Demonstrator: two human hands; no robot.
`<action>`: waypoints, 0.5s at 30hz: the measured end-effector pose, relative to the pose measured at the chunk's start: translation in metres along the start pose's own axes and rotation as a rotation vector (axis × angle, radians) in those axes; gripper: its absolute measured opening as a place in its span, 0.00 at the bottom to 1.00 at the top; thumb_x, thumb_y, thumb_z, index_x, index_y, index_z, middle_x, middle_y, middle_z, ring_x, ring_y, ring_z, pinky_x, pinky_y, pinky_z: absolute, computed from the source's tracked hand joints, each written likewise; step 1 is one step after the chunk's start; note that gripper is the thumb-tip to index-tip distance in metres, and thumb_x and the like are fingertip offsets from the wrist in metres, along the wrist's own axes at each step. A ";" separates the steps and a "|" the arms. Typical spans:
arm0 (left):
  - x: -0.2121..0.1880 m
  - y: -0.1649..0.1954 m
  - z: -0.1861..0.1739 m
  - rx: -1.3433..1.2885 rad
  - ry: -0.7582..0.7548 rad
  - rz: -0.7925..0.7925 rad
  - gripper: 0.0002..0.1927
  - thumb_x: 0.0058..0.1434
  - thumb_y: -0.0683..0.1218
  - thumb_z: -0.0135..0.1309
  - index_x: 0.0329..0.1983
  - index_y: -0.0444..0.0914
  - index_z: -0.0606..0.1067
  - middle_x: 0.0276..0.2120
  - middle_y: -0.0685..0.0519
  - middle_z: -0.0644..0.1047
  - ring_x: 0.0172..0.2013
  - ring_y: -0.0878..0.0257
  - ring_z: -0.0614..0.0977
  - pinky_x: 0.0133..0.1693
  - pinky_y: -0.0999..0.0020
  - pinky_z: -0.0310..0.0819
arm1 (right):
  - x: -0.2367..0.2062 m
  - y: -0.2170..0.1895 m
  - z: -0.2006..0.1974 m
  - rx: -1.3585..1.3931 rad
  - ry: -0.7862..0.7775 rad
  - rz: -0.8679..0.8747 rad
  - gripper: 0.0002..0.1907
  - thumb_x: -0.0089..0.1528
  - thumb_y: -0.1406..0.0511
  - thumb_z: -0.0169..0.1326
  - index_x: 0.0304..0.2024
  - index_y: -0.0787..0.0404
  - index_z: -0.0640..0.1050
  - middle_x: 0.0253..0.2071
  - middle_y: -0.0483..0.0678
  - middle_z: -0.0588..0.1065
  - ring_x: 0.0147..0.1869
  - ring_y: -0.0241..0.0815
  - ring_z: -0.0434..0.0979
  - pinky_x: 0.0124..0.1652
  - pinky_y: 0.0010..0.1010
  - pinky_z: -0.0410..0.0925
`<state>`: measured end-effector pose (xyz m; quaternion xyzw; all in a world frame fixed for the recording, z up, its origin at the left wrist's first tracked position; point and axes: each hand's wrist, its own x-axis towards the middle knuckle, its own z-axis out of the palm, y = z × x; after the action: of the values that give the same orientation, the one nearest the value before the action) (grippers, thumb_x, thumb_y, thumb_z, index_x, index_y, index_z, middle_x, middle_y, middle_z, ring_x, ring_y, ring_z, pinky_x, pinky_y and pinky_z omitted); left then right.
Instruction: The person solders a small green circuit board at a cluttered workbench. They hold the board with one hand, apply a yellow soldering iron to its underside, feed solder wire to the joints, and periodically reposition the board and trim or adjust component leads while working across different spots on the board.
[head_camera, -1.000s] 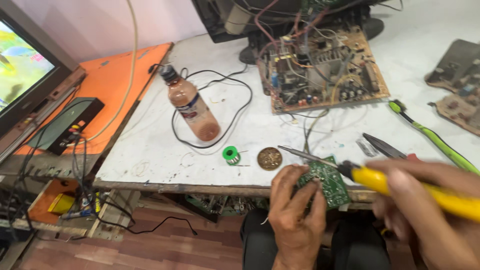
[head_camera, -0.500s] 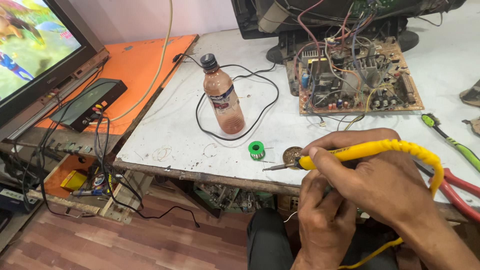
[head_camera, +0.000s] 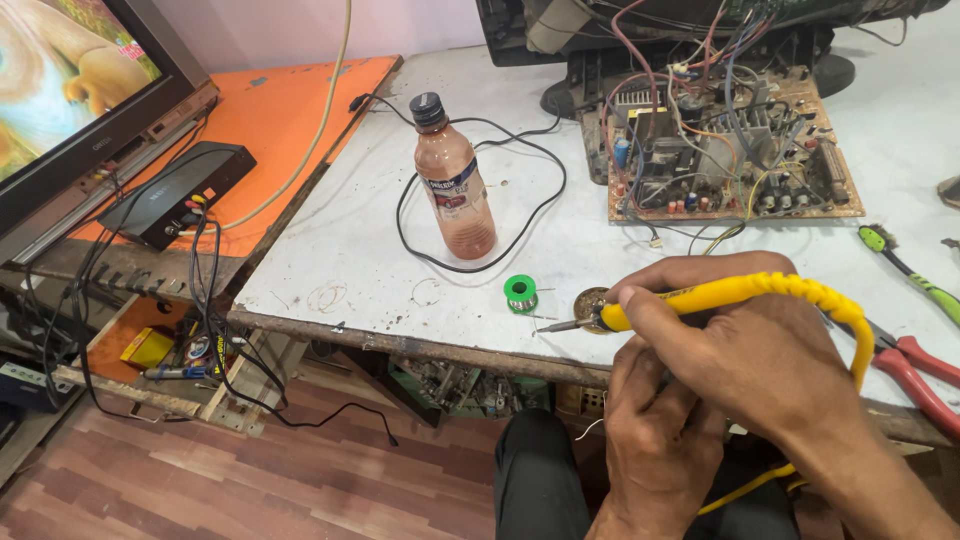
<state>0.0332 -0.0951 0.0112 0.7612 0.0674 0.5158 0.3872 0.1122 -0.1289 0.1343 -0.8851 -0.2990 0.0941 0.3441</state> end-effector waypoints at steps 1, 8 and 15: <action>0.000 0.000 0.000 0.002 -0.005 -0.007 0.12 0.59 0.33 0.65 0.46 0.32 0.81 0.45 0.46 0.79 0.51 0.49 0.81 0.51 0.58 0.80 | 0.000 0.001 0.001 -0.006 0.002 0.016 0.16 0.57 0.55 0.57 0.39 0.54 0.88 0.34 0.43 0.86 0.35 0.42 0.83 0.36 0.34 0.76; 0.001 0.003 -0.001 0.010 0.022 0.006 0.11 0.59 0.34 0.63 0.45 0.32 0.81 0.52 0.44 0.80 0.56 0.47 0.80 0.56 0.57 0.79 | -0.005 -0.008 -0.010 0.121 0.085 -0.147 0.15 0.58 0.58 0.58 0.39 0.59 0.87 0.33 0.44 0.83 0.31 0.39 0.83 0.32 0.30 0.75; 0.003 0.001 -0.003 0.023 0.012 -0.075 0.10 0.55 0.34 0.62 0.41 0.31 0.82 0.50 0.44 0.81 0.55 0.46 0.82 0.54 0.57 0.79 | -0.057 0.157 -0.018 0.574 0.460 -0.077 0.20 0.71 0.60 0.46 0.53 0.71 0.78 0.22 0.46 0.69 0.21 0.32 0.61 0.23 0.23 0.56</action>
<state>0.0314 -0.0927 0.0151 0.7595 0.1042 0.5048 0.3969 0.1458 -0.2647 0.0415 -0.7388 -0.2083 -0.0402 0.6397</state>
